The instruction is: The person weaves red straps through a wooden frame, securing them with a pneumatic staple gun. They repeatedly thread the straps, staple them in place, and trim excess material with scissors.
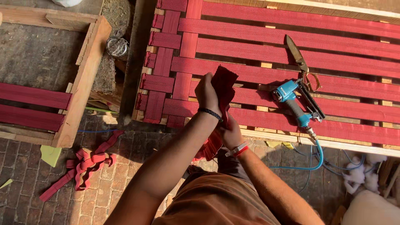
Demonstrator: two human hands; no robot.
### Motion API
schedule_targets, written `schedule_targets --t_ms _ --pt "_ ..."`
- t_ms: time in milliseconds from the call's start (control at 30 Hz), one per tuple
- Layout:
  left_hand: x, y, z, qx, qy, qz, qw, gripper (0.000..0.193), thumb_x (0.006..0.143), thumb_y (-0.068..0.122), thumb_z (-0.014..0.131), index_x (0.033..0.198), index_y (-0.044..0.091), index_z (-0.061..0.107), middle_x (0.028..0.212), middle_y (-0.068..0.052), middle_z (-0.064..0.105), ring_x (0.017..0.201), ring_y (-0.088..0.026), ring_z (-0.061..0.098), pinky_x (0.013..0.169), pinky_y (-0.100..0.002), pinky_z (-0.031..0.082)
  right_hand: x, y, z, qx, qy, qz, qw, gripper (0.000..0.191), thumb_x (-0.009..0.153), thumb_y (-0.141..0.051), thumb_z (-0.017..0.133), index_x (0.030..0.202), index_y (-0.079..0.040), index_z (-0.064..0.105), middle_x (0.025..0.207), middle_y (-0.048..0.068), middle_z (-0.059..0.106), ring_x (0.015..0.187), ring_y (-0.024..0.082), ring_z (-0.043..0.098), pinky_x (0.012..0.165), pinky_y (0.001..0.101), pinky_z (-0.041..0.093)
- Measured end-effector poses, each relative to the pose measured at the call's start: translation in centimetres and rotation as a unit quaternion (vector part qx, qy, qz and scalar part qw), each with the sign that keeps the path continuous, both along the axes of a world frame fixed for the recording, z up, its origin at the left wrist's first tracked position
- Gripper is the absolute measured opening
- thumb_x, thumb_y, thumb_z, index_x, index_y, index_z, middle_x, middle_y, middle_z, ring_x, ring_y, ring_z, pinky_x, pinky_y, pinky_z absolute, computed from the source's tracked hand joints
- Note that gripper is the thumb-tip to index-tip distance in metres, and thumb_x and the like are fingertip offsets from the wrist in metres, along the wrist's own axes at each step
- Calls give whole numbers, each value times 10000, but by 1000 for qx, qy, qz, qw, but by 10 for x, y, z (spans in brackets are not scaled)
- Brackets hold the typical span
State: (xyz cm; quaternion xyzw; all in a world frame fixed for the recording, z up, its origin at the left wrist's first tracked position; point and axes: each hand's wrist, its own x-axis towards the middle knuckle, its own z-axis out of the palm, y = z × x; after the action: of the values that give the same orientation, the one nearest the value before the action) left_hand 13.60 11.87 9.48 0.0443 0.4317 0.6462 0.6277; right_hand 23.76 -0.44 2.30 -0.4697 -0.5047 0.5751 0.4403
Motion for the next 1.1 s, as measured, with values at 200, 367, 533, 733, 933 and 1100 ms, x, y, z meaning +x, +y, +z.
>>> schedule_targets --t_ms 200,367,533,733,933,1100 --pt "-1 28 7 80 322 -162 929 654 875 430 622 1408 126 394 1336 -49 476 1039 -265 656 802 -469 584 69 67 47 -91 34 -77 992 147 1016 -111 677 1070 9 741 945 12 721 821 88 627 736 279 533" --pt "-5 5 -21 54 212 -458 862 558 1007 501 568 1395 100 585 1395 -19 604 1303 -151 538 1029 -330 446 112 144 80 -110 54 -56 991 153 980 -140 675 1045 -14 731 931 -2 731 795 98 644 721 272 543" --pt "14 6 -41 48 303 -365 879 235 999 229 685 936 3 676 838 -32 582 758 -175 530 702 -371 472 157 252 76 -77 -29 -96 992 141 997 -122 658 1090 -60 744 936 -4 729 794 93 639 703 262 553" --pt "-21 2 -3 19 220 -285 933 128 984 159 646 908 64 687 798 21 622 724 -114 569 687 -322 487 272 479 196 175 -252 -240 921 228 957 -76 715 1174 -9 688 969 65 711 851 172 646 742 315 531" --pt "-21 17 36 48 232 -216 947 200 967 157 646 1115 40 713 948 -40 710 855 -160 661 771 -344 567 255 606 182 88 -487 -251 832 545 928 -231 846 1284 69 563 1032 201 696 942 334 654 800 434 531" --pt "-19 50 46 55 257 -169 950 282 959 132 620 1223 65 690 1094 -22 710 978 -133 670 880 -322 559 169 524 156 332 -401 -163 838 846 903 -361 955 1376 133 458 1084 314 683 1017 469 661 849 533 531"
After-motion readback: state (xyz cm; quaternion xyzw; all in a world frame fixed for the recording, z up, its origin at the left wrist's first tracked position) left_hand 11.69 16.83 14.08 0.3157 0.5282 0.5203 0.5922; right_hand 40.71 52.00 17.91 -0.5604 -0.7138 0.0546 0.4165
